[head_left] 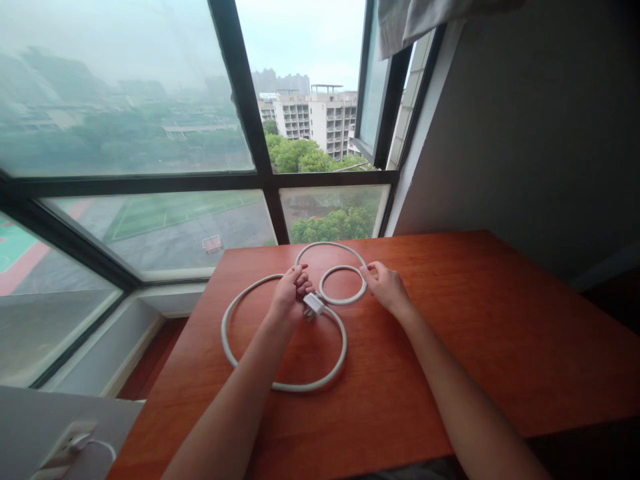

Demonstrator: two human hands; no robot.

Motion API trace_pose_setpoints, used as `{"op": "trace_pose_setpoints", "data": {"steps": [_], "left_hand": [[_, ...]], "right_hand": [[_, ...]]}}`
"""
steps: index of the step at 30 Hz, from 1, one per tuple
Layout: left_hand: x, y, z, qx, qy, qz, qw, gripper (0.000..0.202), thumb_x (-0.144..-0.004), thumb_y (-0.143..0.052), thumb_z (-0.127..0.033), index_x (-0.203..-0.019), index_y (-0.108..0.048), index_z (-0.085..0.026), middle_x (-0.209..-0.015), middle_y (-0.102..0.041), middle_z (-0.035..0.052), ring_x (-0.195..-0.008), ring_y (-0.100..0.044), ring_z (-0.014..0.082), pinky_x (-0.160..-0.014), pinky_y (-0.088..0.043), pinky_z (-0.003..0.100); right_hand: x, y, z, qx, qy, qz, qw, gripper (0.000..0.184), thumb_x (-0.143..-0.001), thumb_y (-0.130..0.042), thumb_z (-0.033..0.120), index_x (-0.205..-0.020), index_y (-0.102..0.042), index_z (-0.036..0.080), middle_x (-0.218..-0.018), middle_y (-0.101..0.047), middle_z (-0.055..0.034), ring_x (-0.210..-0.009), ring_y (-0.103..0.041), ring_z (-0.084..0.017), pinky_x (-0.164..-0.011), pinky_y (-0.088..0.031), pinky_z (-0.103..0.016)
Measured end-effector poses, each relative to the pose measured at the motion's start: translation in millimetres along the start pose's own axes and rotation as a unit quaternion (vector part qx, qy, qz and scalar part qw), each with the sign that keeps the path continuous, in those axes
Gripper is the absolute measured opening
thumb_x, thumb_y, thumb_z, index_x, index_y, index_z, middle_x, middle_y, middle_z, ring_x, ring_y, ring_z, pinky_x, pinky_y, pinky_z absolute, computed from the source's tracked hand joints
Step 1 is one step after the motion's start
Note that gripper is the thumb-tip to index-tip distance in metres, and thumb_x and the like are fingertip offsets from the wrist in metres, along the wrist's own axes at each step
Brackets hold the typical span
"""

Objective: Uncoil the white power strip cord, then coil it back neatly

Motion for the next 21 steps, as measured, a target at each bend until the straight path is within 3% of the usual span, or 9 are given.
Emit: {"op": "trace_pose_setpoints", "data": {"steps": [4, 7, 14, 21], "left_hand": [[0.1, 0.5, 0.9, 0.0, 0.001, 0.004, 1.0, 0.009, -0.085, -0.059, -0.013, -0.088, -0.051, -0.016, -0.051, -0.031, -0.011, -0.036, -0.03, 0.0013, -0.038, -0.03, 0.011], [0.2, 0.3, 1.9, -0.002, -0.002, 0.001, 1.0, 0.008, -0.085, -0.058, -0.012, -0.087, -0.051, -0.015, -0.05, -0.032, -0.0109, -0.036, -0.03, 0.0014, -0.039, -0.03, 0.011], [0.6, -0.7, 6.8, -0.019, -0.008, -0.009, 1.0, 0.01, -0.084, -0.06, -0.015, -0.086, -0.05, -0.016, -0.049, -0.033, -0.011, -0.036, -0.03, 0.0016, -0.039, -0.03, 0.012], [-1.0, 1.2, 8.6, -0.034, -0.018, -0.018, 0.999, 0.012, -0.083, -0.061, -0.017, -0.087, -0.05, -0.016, -0.05, -0.033, -0.0112, -0.036, -0.03, 0.0018, -0.039, -0.03, 0.013]], "right_hand": [[1.1, -4.5, 1.2, 0.039, 0.03, 0.007, 0.999, 0.032, -0.089, -0.05, 0.037, -0.113, -0.063, 0.021, -0.073, -0.07, -0.0052, -0.07, -0.066, -0.022, -0.061, -0.039, -0.027], [1.9, -5.8, 1.9, 0.059, 0.045, 0.023, 0.997, 0.028, -0.09, -0.046, 0.032, -0.108, -0.065, 0.022, -0.078, -0.071, -0.006, -0.073, -0.066, -0.022, -0.062, -0.039, -0.027], [1.4, -7.2, -0.8, 0.078, 0.041, 0.047, 0.995, 0.024, -0.089, -0.045, 0.029, -0.094, -0.067, 0.022, -0.081, -0.072, -0.0069, -0.075, -0.065, -0.021, -0.062, -0.036, -0.026], [2.0, -7.1, 0.8, 0.109, 0.012, 0.085, 0.99, 0.028, -0.091, -0.043, 0.031, -0.104, -0.067, 0.024, -0.093, -0.073, -0.0066, -0.084, -0.065, -0.02, -0.066, -0.035, -0.025]]}}
Point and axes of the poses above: each hand's wrist, its own x-axis away from the middle knuckle, its own y-axis out of the back of the hand, z = x × y, the point moved 1 cm from there along -x, towards the middle knuckle
